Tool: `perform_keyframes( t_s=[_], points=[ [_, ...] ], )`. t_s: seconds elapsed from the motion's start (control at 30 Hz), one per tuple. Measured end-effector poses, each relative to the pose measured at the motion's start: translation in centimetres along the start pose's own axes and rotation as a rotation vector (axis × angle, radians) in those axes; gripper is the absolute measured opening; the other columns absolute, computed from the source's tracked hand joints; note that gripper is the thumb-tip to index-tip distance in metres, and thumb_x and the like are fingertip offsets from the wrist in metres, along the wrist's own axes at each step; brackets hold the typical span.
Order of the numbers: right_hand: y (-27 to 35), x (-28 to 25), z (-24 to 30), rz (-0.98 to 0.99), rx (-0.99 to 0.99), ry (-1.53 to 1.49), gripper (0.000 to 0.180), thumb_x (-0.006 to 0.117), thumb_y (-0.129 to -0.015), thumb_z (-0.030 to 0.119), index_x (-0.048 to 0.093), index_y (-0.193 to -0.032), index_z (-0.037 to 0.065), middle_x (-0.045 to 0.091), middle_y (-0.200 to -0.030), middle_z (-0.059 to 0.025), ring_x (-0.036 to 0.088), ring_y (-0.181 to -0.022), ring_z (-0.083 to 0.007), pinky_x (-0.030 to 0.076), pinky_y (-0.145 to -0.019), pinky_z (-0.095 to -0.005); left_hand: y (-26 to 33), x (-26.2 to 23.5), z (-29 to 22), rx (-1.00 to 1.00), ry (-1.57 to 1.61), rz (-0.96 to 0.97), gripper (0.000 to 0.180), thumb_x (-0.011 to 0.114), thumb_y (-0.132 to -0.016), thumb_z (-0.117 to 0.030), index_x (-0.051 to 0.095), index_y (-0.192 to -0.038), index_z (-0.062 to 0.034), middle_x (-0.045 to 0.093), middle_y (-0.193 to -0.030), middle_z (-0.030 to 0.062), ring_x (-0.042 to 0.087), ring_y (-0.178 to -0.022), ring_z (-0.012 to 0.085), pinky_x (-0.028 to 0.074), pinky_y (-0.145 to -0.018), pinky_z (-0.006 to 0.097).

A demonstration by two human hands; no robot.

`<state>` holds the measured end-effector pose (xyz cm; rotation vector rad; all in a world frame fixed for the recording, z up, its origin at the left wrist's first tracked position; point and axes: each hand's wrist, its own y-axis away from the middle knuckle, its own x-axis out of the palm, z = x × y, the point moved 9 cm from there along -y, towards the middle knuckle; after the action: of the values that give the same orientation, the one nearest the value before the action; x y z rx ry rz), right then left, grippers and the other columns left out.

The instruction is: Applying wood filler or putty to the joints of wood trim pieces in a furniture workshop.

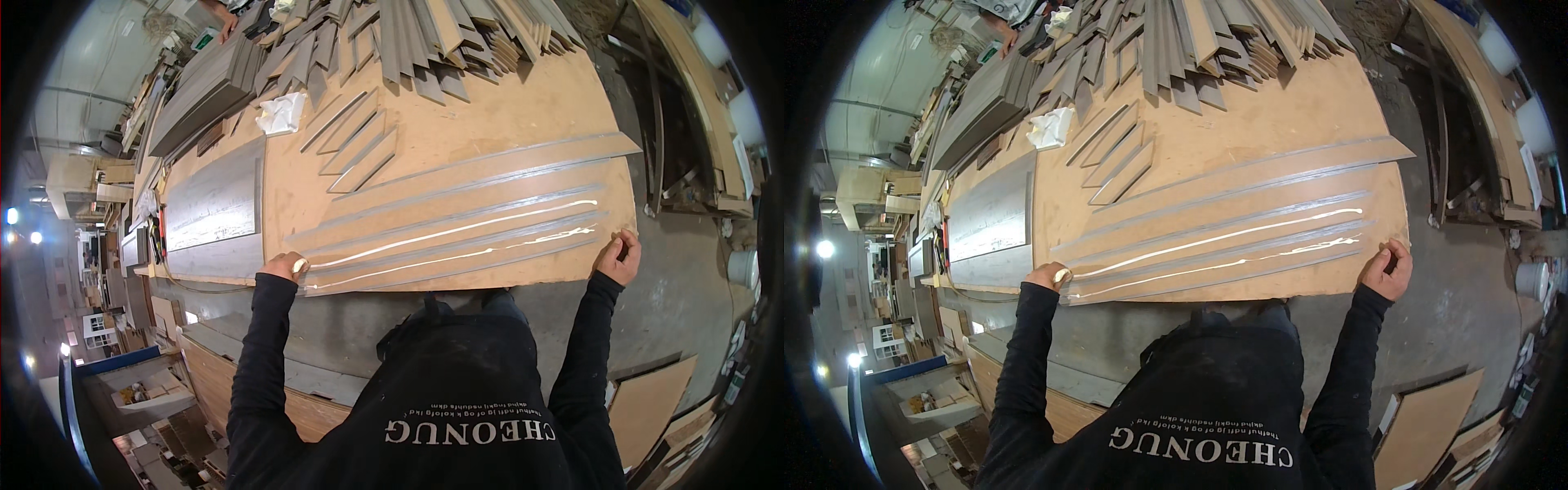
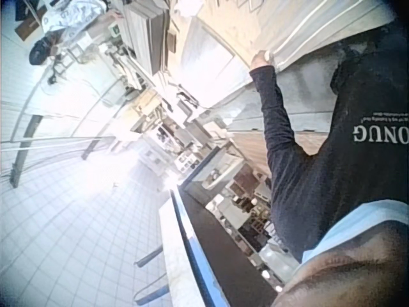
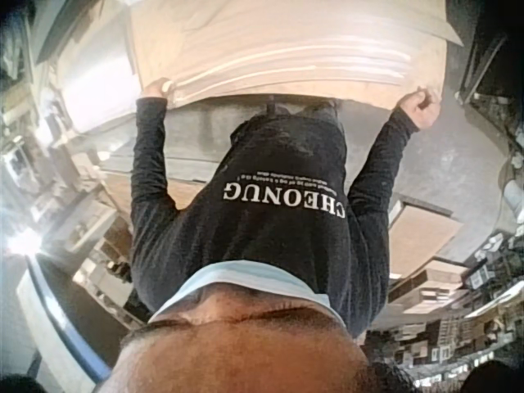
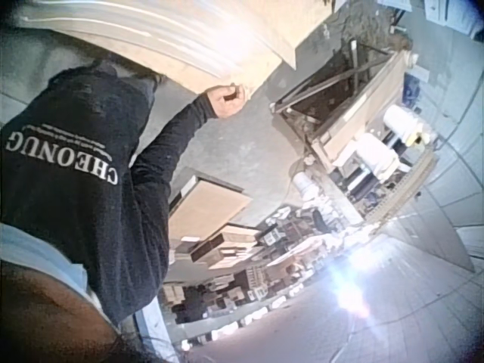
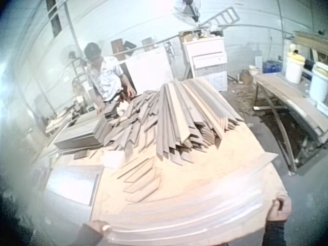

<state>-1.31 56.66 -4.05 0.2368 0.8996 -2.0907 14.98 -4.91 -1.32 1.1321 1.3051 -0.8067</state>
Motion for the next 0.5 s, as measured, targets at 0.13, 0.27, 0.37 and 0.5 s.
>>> perform_keyframes(
  t_s=[0.13,0.27,0.37,0.5],
  points=[
    [0.0,0.3,-0.5,0.011,0.097,-0.056,0.013,0.054,-0.078,0.004,0.060,-0.090,0.002,0.061,-0.087,-0.0105,0.060,-0.079,-0.0219,0.047,-0.072,-0.0307,-0.1,-0.8,2.6,-0.126,-0.311,0.091,0.010,0.059,-0.078,-0.022,0.060,-0.082,-0.0120,0.060,-0.076,0.0150,0.060,-0.072,0.0348,0.047,-0.063,0.044],
    [-0.6,-0.1,1.3,-0.015,-0.068,0.174,0.013,0.057,-0.072,0.004,0.062,-0.084,0.006,0.061,-0.083,-0.0099,0.058,-0.078,-0.0270,0.046,-0.073,-0.0354,-2.6,-4.9,-0.8,-0.075,-0.160,0.012,0.021,0.067,-0.074,-0.032,0.063,-0.083,-0.0132,0.063,-0.078,0.0120,0.060,-0.074,0.0330,0.048,-0.063,0.042],
    [-1.1,-0.5,1.7,0.004,-0.067,0.133,0.013,0.057,-0.069,0.004,0.061,-0.081,0.007,0.061,-0.077,-0.0102,0.057,-0.074,-0.0293,0.044,-0.068,-0.0370,-5.7,-7.2,-11.0,0.202,0.379,-0.087,0.014,0.069,-0.076,-0.018,0.066,-0.083,-0.0063,0.065,-0.079,0.0112,0.064,-0.074,0.0237,0.049,-0.067,0.031],
    [-1.5,-1.3,2.0,-0.017,-0.074,0.035,0.014,0.057,-0.066,0.005,0.061,-0.079,0.008,0.059,-0.073,-0.0097,0.056,-0.068,-0.0296,0.043,-0.064,-0.0381,-10.2,-6.6,-28.1,0.557,0.548,-0.054,0.014,0.068,-0.077,-0.014,0.066,-0.085,-0.0029,0.065,-0.078,0.0108,0.063,-0.071,0.0208,0.049,-0.066,0.029]
  ],
)
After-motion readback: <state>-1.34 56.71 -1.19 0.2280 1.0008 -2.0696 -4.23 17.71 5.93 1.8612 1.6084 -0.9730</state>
